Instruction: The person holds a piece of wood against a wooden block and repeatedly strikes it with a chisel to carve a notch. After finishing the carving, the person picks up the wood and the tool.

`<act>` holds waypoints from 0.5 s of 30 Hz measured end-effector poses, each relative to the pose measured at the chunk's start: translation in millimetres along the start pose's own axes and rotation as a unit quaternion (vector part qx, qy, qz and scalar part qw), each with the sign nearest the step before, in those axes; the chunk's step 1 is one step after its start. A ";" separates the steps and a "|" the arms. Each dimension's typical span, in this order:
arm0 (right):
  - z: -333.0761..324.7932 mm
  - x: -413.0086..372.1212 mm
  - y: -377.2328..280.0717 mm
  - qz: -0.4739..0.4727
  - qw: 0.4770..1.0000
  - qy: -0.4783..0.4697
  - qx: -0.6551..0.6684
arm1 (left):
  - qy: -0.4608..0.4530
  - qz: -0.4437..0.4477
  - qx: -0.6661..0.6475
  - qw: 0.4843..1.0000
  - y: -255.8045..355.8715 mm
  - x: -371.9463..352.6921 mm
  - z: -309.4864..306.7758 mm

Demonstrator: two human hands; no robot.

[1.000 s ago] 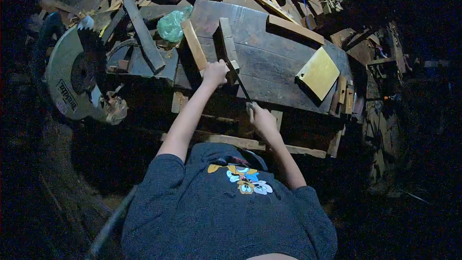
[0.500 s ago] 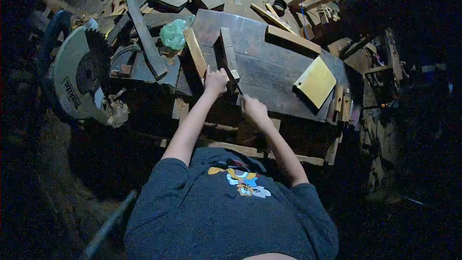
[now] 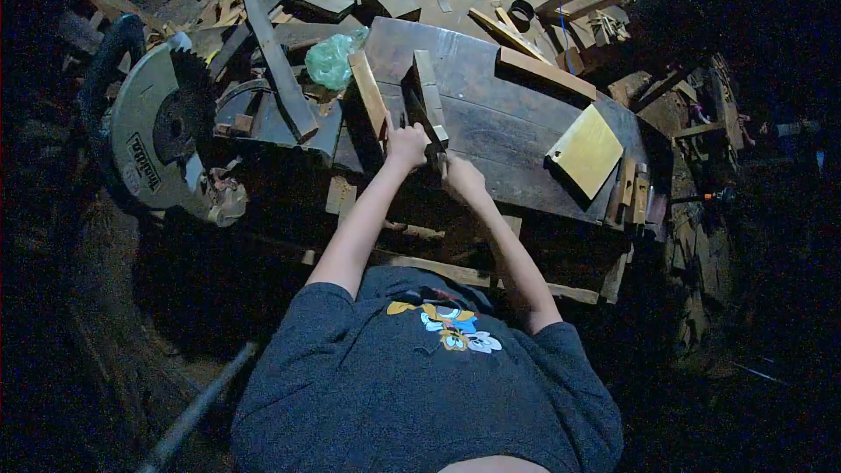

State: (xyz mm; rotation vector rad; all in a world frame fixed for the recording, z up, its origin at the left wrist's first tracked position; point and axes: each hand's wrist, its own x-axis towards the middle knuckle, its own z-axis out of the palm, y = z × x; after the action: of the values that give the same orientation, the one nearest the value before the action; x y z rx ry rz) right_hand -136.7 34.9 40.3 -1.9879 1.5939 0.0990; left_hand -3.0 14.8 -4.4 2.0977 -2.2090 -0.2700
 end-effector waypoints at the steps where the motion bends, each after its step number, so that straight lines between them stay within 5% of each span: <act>1: -0.7 -13.6 6.6 -0.002 1.000 0.005 0.006 | -0.009 0.001 -0.004 1.000 1.0 2.0 -1.9; 7: -16.1 -96.5 12.4 0.066 0.997 -0.026 -0.016 | -0.021 0.003 0.003 1.000 2.1 4.4 1.6; 12: -4.3 -9.3 6.2 -0.041 0.998 0.027 0.036 | -0.018 0.023 0.018 0.999 5.8 -0.6 -7.7; 15: -3.8 23.7 -5.3 0.011 0.999 -0.052 0.008 | -0.017 0.001 0.005 1.000 3.4 2.1 -1.7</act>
State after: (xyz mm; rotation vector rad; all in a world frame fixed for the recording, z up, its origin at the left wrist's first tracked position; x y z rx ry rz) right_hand -126.3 13.1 35.9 -1.9224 1.5455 0.1942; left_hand -6.2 12.7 -2.3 2.1120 -2.2349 -0.2969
